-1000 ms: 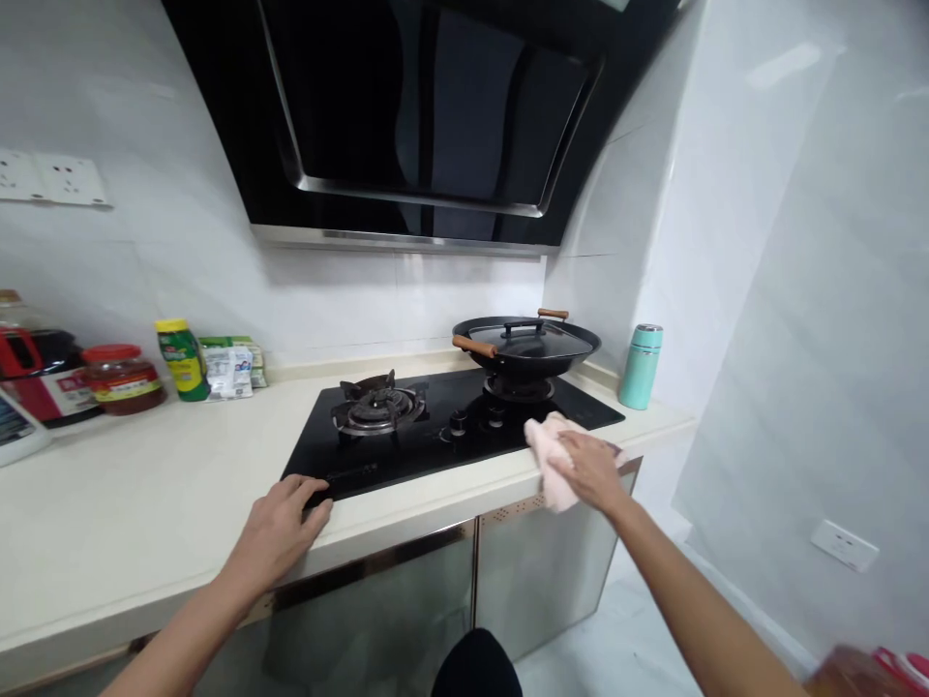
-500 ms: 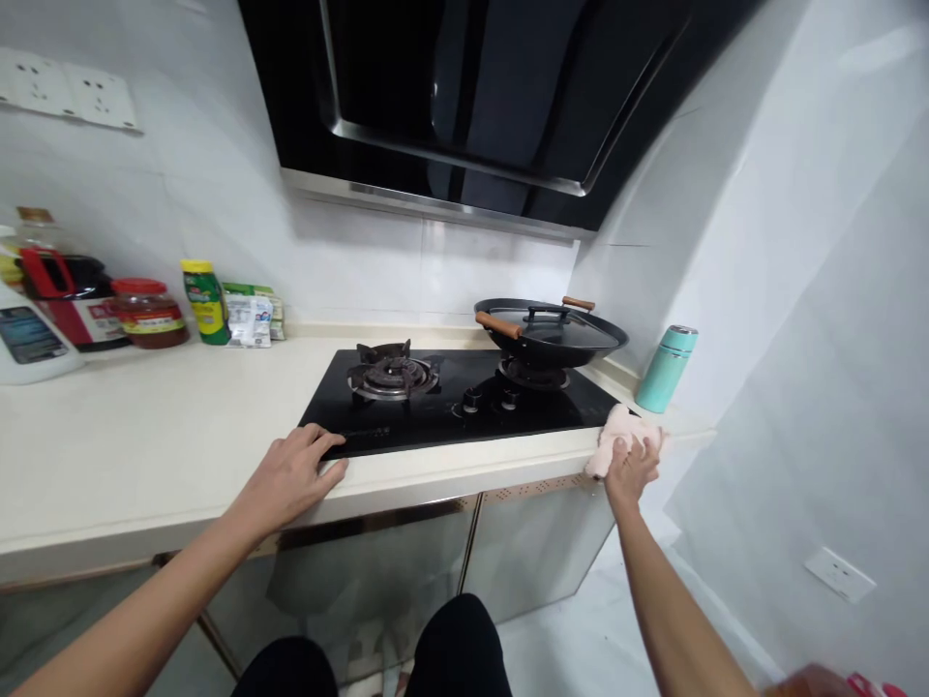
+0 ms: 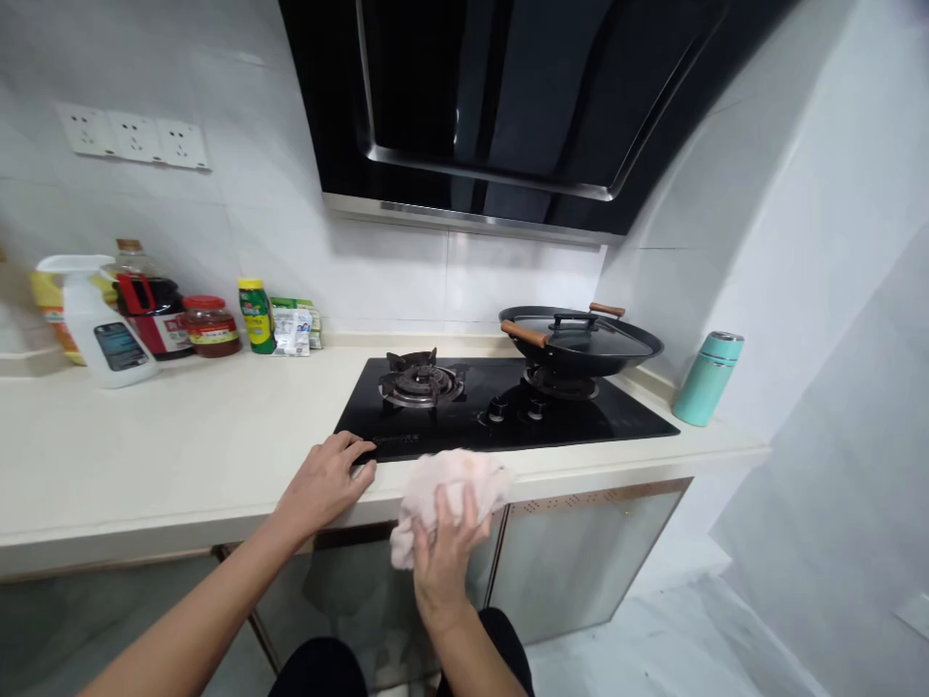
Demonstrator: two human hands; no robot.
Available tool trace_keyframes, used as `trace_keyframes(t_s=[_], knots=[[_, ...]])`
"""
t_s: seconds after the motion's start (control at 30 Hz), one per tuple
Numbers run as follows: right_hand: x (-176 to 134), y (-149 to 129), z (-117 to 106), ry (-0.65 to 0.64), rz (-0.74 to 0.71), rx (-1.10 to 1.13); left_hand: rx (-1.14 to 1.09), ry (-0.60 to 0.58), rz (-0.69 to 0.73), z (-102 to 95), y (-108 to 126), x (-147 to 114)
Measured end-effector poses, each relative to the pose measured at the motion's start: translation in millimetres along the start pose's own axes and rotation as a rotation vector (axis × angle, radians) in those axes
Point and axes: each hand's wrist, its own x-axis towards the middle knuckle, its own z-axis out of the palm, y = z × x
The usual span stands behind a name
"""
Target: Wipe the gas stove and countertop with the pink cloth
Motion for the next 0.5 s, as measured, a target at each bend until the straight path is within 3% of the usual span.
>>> trace_keyframes(t_s=[0.07,0.17,0.33,0.5], knots=[[-1.8,8.7,-7.4,-0.037,-0.165,-0.025,-0.009,0.005,-0.001,0.7,-0.8,-1.1],[18.2,47.4,-28.9,-0.005,-0.33,-0.077,-0.022,0.003,-0.008,1.2,-1.4,-2.3],[66.1,109.9,-64.6,-0.142,-0.49,-0.166,-0.042,0.0,-0.013,1.1,-0.8,-3.4],[84.1,160.9,-85.7,-0.208,-0.6,-0.233,-0.045,0.003,-0.015,-0.7,2.2,-3.5]])
